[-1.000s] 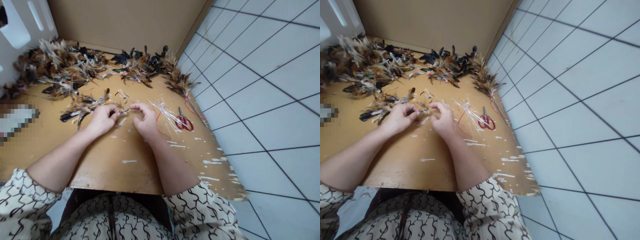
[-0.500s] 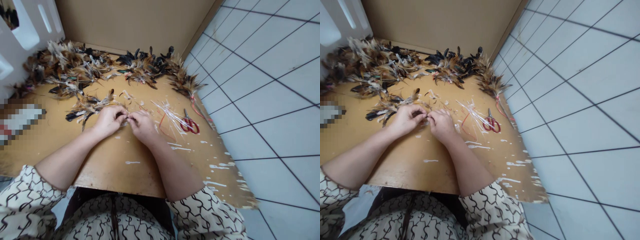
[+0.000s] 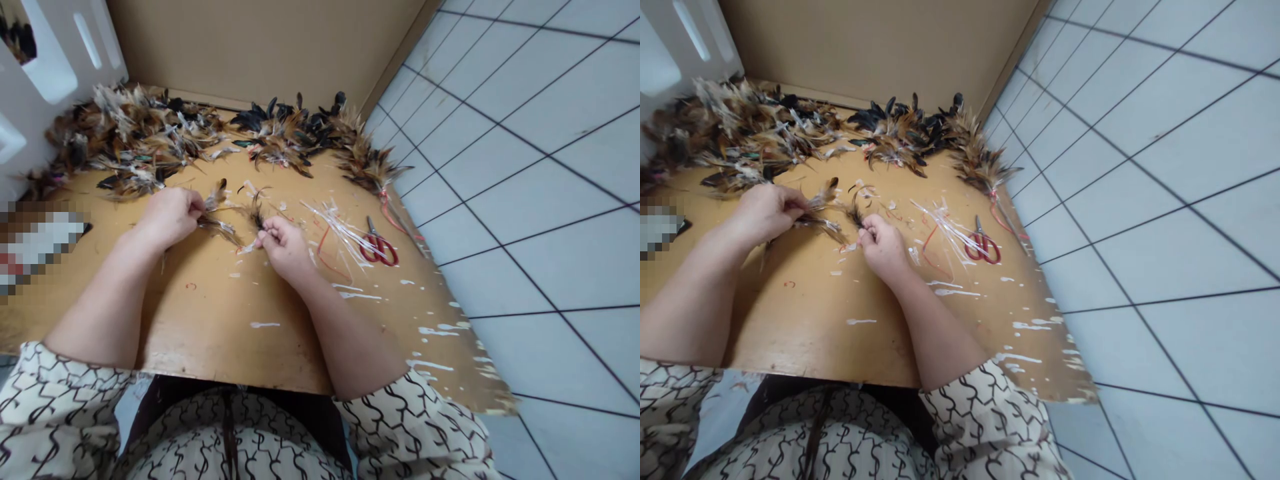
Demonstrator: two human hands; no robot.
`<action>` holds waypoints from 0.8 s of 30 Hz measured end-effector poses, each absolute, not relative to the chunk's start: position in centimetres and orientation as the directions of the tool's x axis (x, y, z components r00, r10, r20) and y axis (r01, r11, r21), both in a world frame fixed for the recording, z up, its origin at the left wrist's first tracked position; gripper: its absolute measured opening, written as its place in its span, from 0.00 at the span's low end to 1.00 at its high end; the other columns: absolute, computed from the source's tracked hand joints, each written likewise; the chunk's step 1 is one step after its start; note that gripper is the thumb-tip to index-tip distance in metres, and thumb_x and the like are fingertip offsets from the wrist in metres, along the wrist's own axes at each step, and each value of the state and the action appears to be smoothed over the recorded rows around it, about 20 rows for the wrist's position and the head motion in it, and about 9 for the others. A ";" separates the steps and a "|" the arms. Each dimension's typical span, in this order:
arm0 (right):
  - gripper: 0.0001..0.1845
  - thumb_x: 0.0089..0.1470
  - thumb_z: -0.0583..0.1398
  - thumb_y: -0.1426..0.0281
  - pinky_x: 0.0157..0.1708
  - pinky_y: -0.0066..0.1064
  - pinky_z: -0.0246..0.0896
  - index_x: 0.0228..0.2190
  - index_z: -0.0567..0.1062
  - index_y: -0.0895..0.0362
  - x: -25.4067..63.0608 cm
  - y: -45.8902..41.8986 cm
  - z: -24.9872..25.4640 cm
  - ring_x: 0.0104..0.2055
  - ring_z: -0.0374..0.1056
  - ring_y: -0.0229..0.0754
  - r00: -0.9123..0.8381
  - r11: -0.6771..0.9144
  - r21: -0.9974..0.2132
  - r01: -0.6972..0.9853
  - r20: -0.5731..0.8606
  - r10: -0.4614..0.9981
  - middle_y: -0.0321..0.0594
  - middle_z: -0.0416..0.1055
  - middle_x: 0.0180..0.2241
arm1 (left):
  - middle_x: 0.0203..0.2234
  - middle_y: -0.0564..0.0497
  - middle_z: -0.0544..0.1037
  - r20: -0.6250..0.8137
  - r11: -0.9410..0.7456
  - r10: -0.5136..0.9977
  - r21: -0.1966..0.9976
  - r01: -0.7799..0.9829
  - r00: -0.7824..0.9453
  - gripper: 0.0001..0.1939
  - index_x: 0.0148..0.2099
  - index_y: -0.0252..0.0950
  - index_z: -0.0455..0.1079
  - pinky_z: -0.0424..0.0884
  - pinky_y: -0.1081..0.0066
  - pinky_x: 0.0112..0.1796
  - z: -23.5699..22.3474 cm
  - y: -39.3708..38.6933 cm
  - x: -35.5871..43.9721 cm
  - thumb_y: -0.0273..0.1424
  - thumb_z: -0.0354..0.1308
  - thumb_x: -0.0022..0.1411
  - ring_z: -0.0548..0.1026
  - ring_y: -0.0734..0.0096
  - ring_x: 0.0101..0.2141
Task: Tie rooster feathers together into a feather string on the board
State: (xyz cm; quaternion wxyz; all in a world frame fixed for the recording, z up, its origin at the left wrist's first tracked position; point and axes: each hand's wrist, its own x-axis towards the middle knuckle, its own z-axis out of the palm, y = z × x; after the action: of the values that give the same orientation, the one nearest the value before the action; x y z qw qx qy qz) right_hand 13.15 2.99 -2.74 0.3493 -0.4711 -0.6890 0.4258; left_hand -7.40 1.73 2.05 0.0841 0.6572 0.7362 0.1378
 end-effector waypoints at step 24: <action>0.08 0.39 0.57 0.72 0.25 0.24 0.55 0.21 0.59 0.53 12.8 3.1 -2.4 0.20 0.60 0.31 -0.315 -0.052 -0.997 -0.065 -0.029 0.949 0.28 0.69 0.17 | 0.19 0.48 0.74 0.049 0.033 0.998 0.280 0.959 -0.048 0.07 0.25 0.40 0.72 0.61 0.66 0.29 1.7 1.8 -7.7 0.23 0.55 0.42 0.72 0.59 0.25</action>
State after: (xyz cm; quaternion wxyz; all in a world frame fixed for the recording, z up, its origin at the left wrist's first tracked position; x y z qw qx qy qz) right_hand 12.80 3.08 -2.42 0.4215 -0.4059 -0.5442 0.6011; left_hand -7.72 1.83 1.71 0.0801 0.6852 0.7141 0.1192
